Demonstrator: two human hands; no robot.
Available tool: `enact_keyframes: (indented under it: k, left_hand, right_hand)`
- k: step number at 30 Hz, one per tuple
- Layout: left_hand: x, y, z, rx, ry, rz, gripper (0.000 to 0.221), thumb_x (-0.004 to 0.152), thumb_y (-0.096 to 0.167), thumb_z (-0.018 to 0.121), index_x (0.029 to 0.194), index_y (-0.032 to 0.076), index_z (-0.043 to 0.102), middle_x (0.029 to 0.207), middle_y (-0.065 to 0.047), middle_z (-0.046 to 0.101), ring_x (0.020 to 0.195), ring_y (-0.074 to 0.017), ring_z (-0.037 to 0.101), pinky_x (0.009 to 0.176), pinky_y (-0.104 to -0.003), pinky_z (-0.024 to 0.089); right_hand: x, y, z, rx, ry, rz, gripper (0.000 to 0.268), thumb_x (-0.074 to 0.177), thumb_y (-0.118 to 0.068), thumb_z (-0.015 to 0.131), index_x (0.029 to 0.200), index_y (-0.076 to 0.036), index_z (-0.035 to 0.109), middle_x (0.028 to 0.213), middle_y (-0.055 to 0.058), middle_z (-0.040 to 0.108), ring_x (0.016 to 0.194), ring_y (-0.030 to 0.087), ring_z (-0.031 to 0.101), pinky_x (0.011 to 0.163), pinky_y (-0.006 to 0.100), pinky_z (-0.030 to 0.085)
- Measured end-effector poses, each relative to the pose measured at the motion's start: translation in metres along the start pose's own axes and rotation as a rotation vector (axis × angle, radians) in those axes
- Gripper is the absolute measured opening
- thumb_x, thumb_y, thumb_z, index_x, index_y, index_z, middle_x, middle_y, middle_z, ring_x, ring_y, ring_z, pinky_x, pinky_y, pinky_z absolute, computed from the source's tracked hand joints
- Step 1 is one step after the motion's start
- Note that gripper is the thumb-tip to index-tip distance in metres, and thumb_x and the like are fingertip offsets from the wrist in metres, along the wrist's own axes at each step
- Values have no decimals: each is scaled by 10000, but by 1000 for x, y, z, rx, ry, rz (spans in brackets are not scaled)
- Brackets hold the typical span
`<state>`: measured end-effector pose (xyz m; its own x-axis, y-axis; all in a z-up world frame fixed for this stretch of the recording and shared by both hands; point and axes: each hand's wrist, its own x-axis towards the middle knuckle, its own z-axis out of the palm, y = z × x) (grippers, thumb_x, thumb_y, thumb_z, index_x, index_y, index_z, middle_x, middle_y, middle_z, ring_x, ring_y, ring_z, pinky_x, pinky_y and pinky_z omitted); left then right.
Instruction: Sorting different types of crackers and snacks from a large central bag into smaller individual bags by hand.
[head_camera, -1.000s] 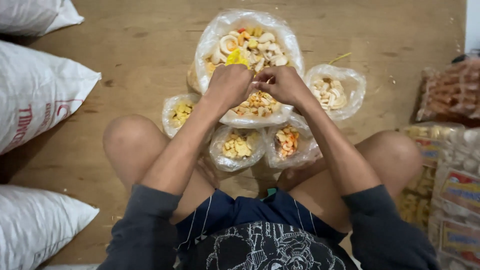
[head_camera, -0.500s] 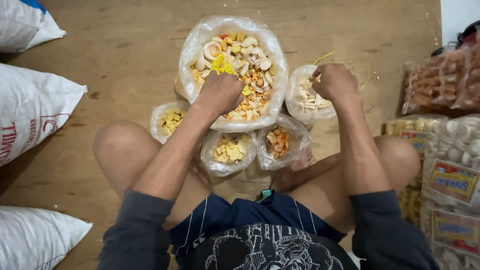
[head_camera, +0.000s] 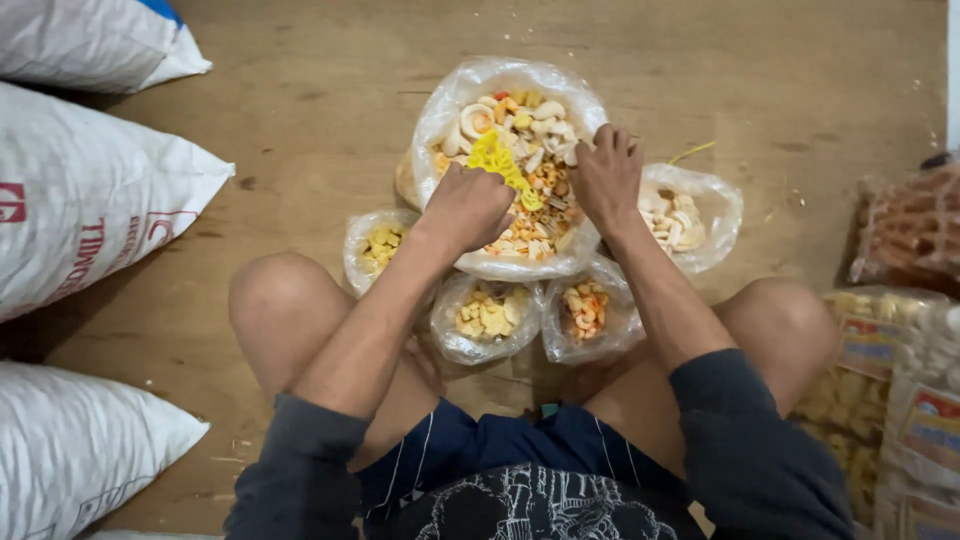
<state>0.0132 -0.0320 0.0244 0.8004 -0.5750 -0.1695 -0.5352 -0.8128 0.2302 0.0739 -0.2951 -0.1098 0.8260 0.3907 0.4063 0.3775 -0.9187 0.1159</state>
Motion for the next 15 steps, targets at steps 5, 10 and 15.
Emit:
enact_keyframes:
  k: [5, 10, 15]
  left_hand:
    - [-8, -12, 5, 6, 39, -44, 240, 894, 307, 631, 963, 132, 781, 932, -102, 749, 909, -350, 728, 839, -540, 492]
    - [2, -14, 14, 10, 76, -42, 250, 914, 300, 593, 965, 137, 775, 916, -105, 741, 887, -355, 723, 836, -555, 486]
    - [18, -4, 3, -48, 180, -69, 242, 940, 247, 571, 1038, 113, 748, 922, -127, 723, 907, -378, 726, 839, -565, 502]
  right_hand:
    - [5, 2, 9, 9, -31, 20, 161, 727, -269, 783, 826, -143, 771, 937, 66, 514, 938, 304, 517, 700, 424, 456]
    - [31, -7, -58, 169, -346, 220, 192, 832, -401, 788, 927, -235, 811, 980, 69, 622, 976, 316, 599, 750, 463, 511]
    - [56, -26, -164, 800, -545, 256, 222, 819, -275, 815, 1012, -164, 810, 1007, 224, 727, 952, 406, 694, 856, 515, 535]
